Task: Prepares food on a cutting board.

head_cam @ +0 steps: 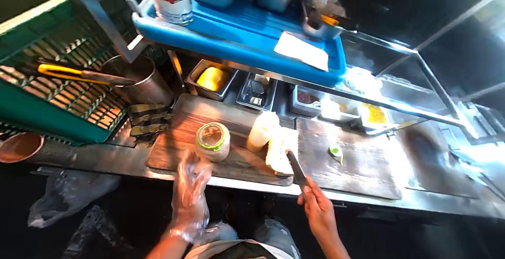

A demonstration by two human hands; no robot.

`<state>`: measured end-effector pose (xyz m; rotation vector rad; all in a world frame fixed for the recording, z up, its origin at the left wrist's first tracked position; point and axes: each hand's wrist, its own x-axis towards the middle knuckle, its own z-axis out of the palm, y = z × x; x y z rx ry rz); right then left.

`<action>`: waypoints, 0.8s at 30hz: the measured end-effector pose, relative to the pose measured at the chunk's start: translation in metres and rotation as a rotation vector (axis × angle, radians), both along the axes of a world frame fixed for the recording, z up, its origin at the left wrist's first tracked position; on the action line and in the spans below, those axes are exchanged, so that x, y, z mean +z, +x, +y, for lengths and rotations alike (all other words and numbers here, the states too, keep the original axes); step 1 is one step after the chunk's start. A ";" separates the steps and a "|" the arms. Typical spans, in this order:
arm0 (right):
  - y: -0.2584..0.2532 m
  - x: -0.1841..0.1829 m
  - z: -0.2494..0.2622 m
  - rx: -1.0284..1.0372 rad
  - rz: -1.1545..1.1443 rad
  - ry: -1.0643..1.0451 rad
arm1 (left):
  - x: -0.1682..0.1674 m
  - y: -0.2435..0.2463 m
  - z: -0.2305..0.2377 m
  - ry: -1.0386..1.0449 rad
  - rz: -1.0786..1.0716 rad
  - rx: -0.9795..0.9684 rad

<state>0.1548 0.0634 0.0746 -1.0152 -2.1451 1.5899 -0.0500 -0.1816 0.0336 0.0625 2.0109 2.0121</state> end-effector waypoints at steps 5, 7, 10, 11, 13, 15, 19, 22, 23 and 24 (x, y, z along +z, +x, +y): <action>-0.027 -0.034 -0.023 -0.080 -0.110 0.136 | 0.003 0.054 0.072 0.277 -0.767 -0.198; -0.048 -0.041 -0.035 -0.061 -0.237 0.145 | 0.004 0.049 0.118 0.305 -0.787 -0.362; -0.068 -0.036 -0.051 0.092 -0.518 0.199 | 0.001 0.043 0.155 0.179 -0.665 -0.339; -0.069 -0.032 -0.055 0.143 -0.577 0.218 | 0.004 0.042 0.161 0.110 -0.662 -0.279; -0.064 -0.023 -0.056 0.235 -0.647 0.220 | 0.006 0.042 0.165 0.037 -0.667 -0.200; -0.054 -0.012 -0.055 0.330 -0.696 0.176 | 0.005 0.043 0.164 0.038 -0.691 -0.180; -0.019 0.005 -0.046 0.344 -0.627 0.163 | -0.004 0.041 0.166 0.155 -0.762 -0.135; -0.002 -0.008 -0.035 -0.003 -0.144 -0.117 | 0.004 0.041 0.161 0.331 -0.798 -0.169; -0.007 -0.008 -0.033 -0.094 -0.023 -0.360 | 0.006 0.042 0.159 0.359 -0.797 -0.197; -0.013 -0.006 -0.034 -0.167 0.060 -0.633 | 0.007 0.044 0.157 0.354 -0.783 -0.208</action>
